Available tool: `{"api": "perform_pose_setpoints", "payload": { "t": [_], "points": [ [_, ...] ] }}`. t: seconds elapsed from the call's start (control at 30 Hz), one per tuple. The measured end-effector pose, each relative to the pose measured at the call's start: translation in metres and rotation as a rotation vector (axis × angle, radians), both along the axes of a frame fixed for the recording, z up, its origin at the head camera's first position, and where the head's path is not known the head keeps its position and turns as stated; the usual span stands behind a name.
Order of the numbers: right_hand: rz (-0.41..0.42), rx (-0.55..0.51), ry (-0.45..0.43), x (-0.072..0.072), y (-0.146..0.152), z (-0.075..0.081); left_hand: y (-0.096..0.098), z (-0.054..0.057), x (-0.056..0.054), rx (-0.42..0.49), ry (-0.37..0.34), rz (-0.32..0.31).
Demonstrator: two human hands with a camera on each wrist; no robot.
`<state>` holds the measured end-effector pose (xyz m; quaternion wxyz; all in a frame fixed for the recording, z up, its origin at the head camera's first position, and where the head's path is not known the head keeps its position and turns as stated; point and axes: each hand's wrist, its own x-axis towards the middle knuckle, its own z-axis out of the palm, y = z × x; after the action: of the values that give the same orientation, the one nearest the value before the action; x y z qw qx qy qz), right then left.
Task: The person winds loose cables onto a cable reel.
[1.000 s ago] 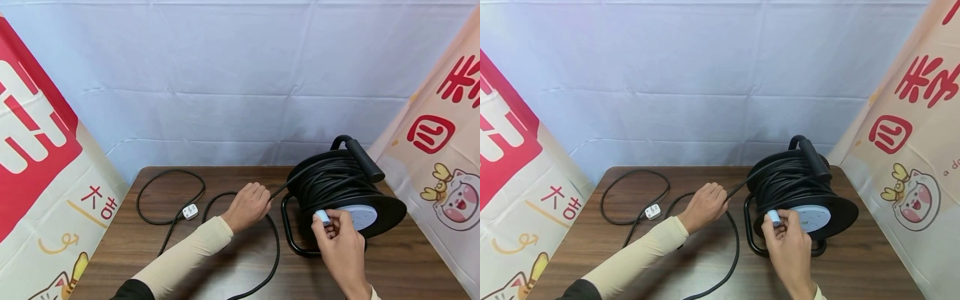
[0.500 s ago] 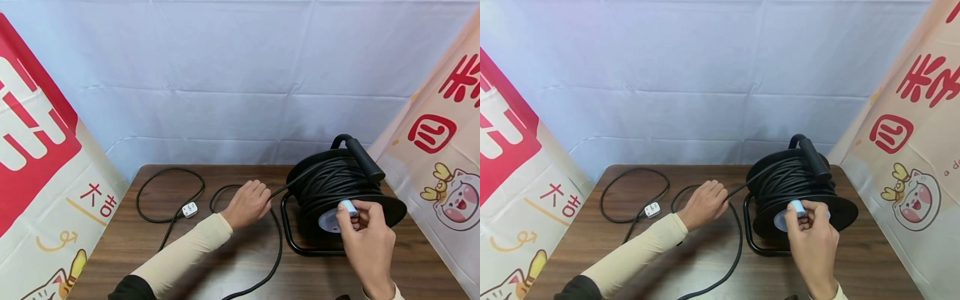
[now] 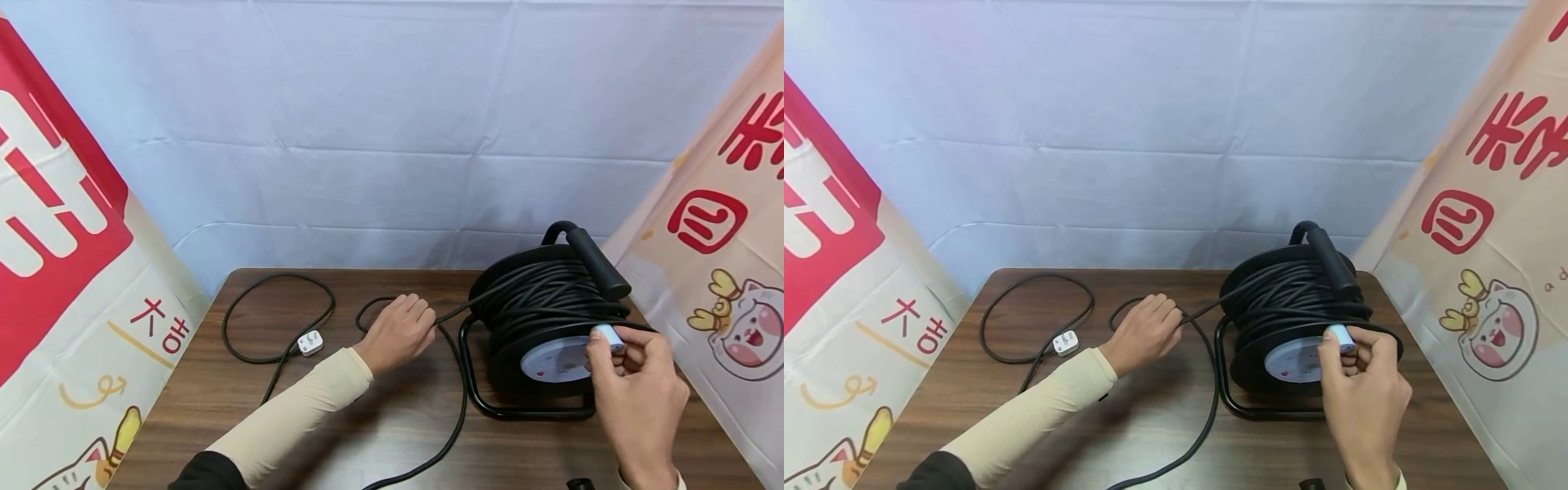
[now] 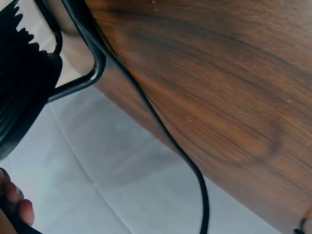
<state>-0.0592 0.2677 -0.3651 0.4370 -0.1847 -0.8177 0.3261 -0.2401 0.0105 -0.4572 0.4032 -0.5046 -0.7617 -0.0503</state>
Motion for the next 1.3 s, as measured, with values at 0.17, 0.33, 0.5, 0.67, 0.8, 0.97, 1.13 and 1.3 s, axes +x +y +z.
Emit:
{"api": "perform_pose_setpoints", "payload": {
  "t": [0.17,0.33,0.5,0.67,0.8,0.97,1.13,1.3],
  "points": [
    [-0.027,-0.039,-0.022,0.001,0.008,0.002,0.001,0.001,0.000,-0.006,0.007,-0.013],
    [-0.028,-0.062,-0.017,0.001,0.015,0.000,0.001,0.001,0.001,-0.013,-0.006,-0.007],
    [-0.045,-0.080,-0.033,0.002,0.022,-0.001,0.000,0.000,0.002,-0.019,-0.016,-0.011],
    [-0.047,-0.160,-0.082,0.004,0.030,-0.003,0.000,0.000,0.003,-0.019,-0.021,-0.006],
    [-0.052,-0.183,-0.103,0.006,0.037,-0.006,0.001,-0.001,0.005,-0.010,-0.018,-0.016],
    [-0.089,-0.172,-0.162,0.006,0.043,-0.010,0.002,-0.001,0.007,0.003,-0.019,-0.023],
    [-0.106,-0.177,-0.196,0.005,0.048,-0.014,0.003,0.001,0.009,0.020,-0.021,-0.029],
    [-0.110,-0.189,-0.209,0.005,0.052,-0.017,0.002,0.003,0.008,0.028,-0.021,-0.015]
  ]
}}
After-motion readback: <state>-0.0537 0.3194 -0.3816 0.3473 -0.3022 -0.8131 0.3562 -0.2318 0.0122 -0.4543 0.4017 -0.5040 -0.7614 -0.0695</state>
